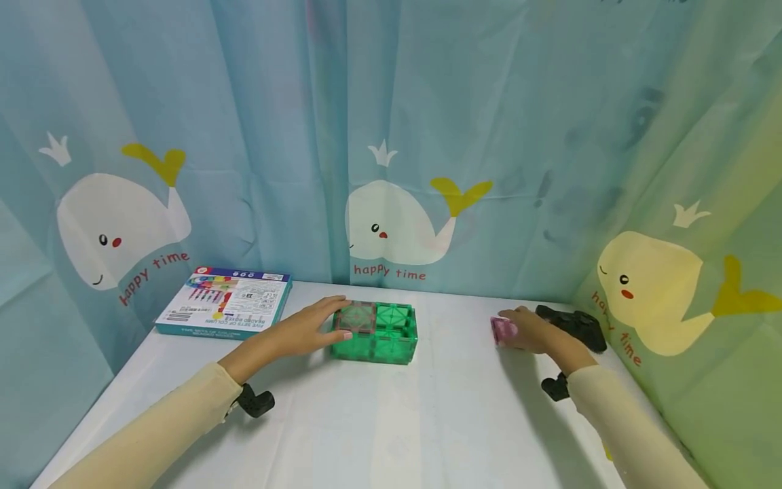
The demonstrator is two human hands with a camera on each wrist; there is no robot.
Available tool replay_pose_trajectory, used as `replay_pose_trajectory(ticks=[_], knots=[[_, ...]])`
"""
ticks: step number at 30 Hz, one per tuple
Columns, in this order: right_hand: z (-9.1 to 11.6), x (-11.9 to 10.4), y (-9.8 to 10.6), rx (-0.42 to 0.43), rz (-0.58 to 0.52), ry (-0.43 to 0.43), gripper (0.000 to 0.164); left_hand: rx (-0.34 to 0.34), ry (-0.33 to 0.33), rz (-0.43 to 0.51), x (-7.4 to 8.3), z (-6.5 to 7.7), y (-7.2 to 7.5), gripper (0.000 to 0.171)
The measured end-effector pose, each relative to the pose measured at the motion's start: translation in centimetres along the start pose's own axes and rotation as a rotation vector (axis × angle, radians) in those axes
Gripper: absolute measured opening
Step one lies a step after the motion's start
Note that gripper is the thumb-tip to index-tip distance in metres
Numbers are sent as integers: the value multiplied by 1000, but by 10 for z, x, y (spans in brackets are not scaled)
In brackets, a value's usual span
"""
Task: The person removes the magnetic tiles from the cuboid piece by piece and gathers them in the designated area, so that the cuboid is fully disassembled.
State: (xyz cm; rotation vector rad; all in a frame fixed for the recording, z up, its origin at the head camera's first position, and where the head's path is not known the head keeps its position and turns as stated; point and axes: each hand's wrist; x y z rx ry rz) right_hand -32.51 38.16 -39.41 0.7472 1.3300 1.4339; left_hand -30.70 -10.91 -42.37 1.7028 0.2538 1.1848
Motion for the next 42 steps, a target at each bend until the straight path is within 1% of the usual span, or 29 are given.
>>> replay_pose_trajectory(ticks=[1,5,7,8,11,14,16,20,22,26,32,35,39,42], knots=[[-2,-7,2,5,-12,5,60,0,1,0,0,0,0,81],[-11,-37,9,-9,-182,-5,48,0,-1,-2,-1,-1,0,81],[-16,-54,12,-12,-233,-9,46,0,-5,-5,-1,-2,1,81],[-18,-64,13,-13,-250,-6,46,0,-6,-5,-2,-3,1,81],[-26,-92,16,-4,-249,46,47,-2,-5,-7,-2,-4,1,81],[-33,-118,18,-45,-308,76,47,-4,-1,-8,-2,-5,1,81],[-38,-132,17,-77,-343,84,47,-4,1,-11,-2,-5,1,81],[-46,-151,13,-103,-342,75,47,-11,0,-13,-3,-6,2,81],[-50,-158,10,-100,-331,70,48,-16,0,-15,-3,-6,1,80],[-56,-165,6,-98,-344,70,46,-22,-4,-14,-3,-7,1,80],[-57,-171,6,-98,-346,75,43,-24,-1,-12,-3,-6,1,82],[-55,-171,6,-110,-330,52,44,-23,-11,-12,-3,-5,1,82],[-53,-166,8,-124,-283,16,42,-21,-16,-14,-3,-5,1,81],[-53,-162,9,-135,-254,15,41,-18,-10,-15,-3,-3,2,81]])
Point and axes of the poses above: each hand's wrist, its own z-axis away from the middle knuckle, its own y-axis out of the back of the hand, x = y × z, and after that the axes turned 3 degrees about -x, right-handed
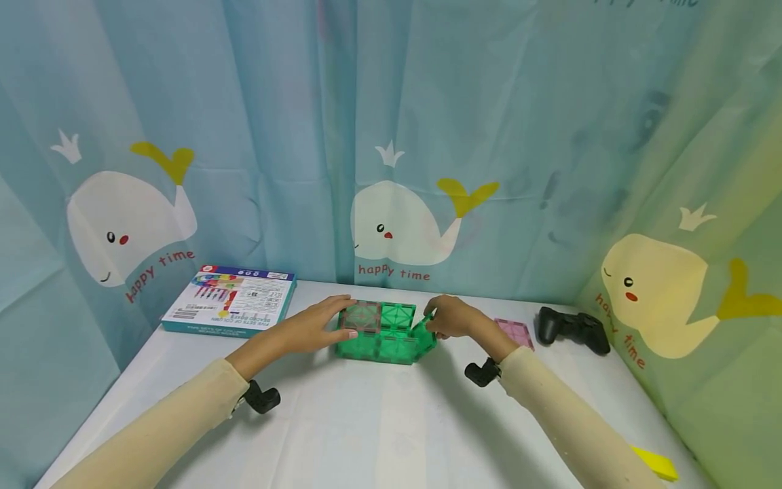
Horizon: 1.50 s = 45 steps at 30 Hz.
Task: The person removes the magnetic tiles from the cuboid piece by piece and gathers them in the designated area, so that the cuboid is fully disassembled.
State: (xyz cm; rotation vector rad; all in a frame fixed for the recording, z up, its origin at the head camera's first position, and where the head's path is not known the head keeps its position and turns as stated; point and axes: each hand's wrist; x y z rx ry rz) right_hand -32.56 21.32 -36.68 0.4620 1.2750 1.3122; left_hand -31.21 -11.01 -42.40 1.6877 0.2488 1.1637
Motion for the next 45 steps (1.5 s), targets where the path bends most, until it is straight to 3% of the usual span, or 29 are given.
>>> replay_pose_trajectory(ticks=[3,13,19,24,27,31,35,39,45], knots=[[1,5,2,-17,-6,11,39,-3,4,-2,0,0,0,81],[8,35,2,-44,-176,58,35,-3,-6,0,0,-1,-1,80],[15,57,12,61,-251,165,32,1,-8,1,1,0,0,81],[21,84,26,142,-304,194,32,3,-3,-1,3,1,1,81],[23,104,30,147,-330,210,34,1,2,6,3,1,1,81],[25,127,30,135,-328,180,34,1,3,6,1,0,0,81],[27,144,27,123,-288,95,33,0,-6,-6,0,0,-1,80],[29,152,23,114,-258,37,33,0,-5,-8,1,1,-1,81],[23,156,17,114,-206,35,31,8,-4,-3,3,2,-1,80]])
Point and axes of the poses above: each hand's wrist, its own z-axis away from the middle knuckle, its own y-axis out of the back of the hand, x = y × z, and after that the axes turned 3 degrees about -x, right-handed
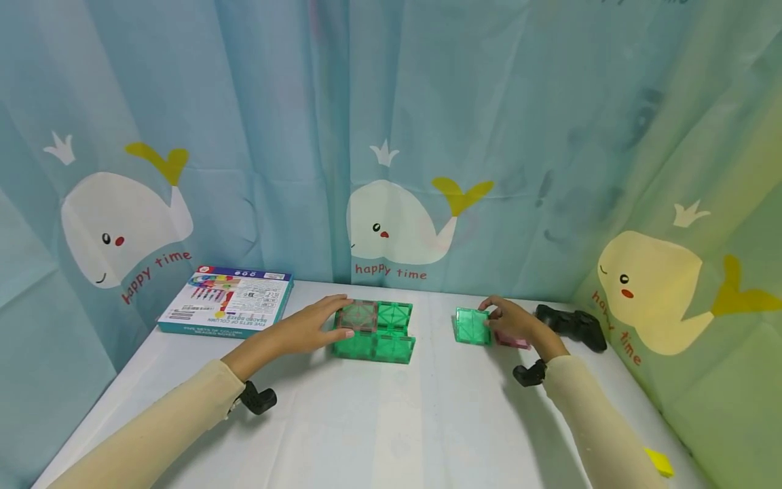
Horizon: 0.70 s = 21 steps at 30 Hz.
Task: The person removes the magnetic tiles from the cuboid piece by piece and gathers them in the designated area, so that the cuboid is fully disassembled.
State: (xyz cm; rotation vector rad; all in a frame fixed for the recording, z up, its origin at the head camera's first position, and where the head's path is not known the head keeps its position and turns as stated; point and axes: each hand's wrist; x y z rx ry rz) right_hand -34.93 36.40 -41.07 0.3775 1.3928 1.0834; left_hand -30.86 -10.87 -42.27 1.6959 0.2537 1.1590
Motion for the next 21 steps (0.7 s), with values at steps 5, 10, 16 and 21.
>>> replay_pose_trajectory(ticks=[5,10,16,21], knots=[[-3,0,-11,19,11,-72,33,2,-2,4,0,0,0,80],[-7,-2,-16,61,147,-39,29,2,0,9,-1,0,0,80],[-8,-5,-17,92,226,-22,31,6,-1,8,-3,-1,0,80],[-8,-13,-21,135,208,46,38,2,-2,5,-4,-1,-1,80]])
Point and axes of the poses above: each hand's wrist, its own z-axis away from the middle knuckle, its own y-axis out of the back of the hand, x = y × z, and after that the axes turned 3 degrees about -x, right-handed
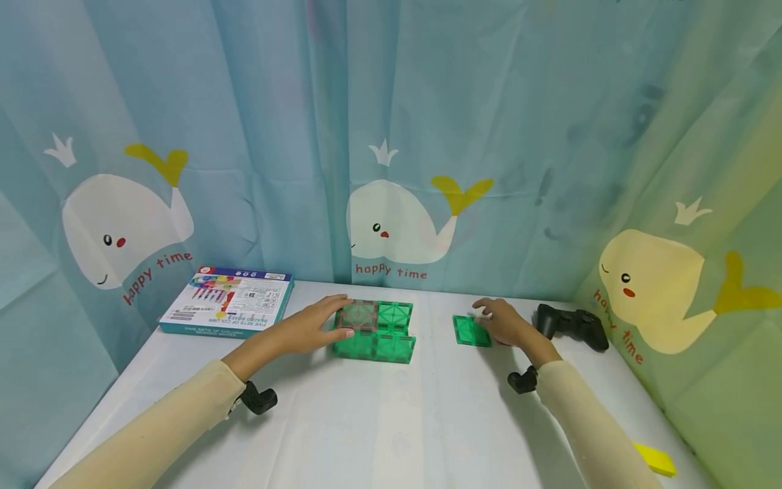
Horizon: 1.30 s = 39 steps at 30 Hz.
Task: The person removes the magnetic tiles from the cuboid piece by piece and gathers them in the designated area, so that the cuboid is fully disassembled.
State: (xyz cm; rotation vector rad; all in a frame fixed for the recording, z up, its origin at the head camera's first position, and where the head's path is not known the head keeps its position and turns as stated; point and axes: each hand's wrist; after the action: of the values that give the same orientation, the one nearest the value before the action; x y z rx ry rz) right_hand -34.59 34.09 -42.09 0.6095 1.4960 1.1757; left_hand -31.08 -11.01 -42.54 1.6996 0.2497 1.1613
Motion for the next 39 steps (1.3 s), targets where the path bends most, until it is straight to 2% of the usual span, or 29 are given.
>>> replay_pose_trajectory(ticks=[4,8,10,12,14,17,19,21,24,32,39], knots=[[-1,-21,-1,55,-57,95,42,-2,0,4,0,0,0,81],[5,-56,-8,108,-106,207,38,-4,3,5,0,1,0,81],[11,-74,-16,130,-83,276,34,-8,4,4,0,0,0,81],[18,-91,-27,142,-9,359,32,-12,5,6,0,0,0,80],[23,-105,-39,171,115,474,32,-16,7,11,1,-1,0,80],[28,-117,-54,253,306,629,41,-15,8,15,1,-1,0,80],[28,-122,-62,305,398,684,48,-13,8,16,1,-1,0,80],[27,-123,-67,324,456,695,55,-11,7,15,1,0,0,80],[26,-124,-71,308,489,700,60,-10,7,21,2,1,1,80],[24,-121,-76,280,481,724,67,-6,9,22,3,1,1,80],[36,-124,-77,320,446,780,75,-12,12,12,3,0,1,79]])
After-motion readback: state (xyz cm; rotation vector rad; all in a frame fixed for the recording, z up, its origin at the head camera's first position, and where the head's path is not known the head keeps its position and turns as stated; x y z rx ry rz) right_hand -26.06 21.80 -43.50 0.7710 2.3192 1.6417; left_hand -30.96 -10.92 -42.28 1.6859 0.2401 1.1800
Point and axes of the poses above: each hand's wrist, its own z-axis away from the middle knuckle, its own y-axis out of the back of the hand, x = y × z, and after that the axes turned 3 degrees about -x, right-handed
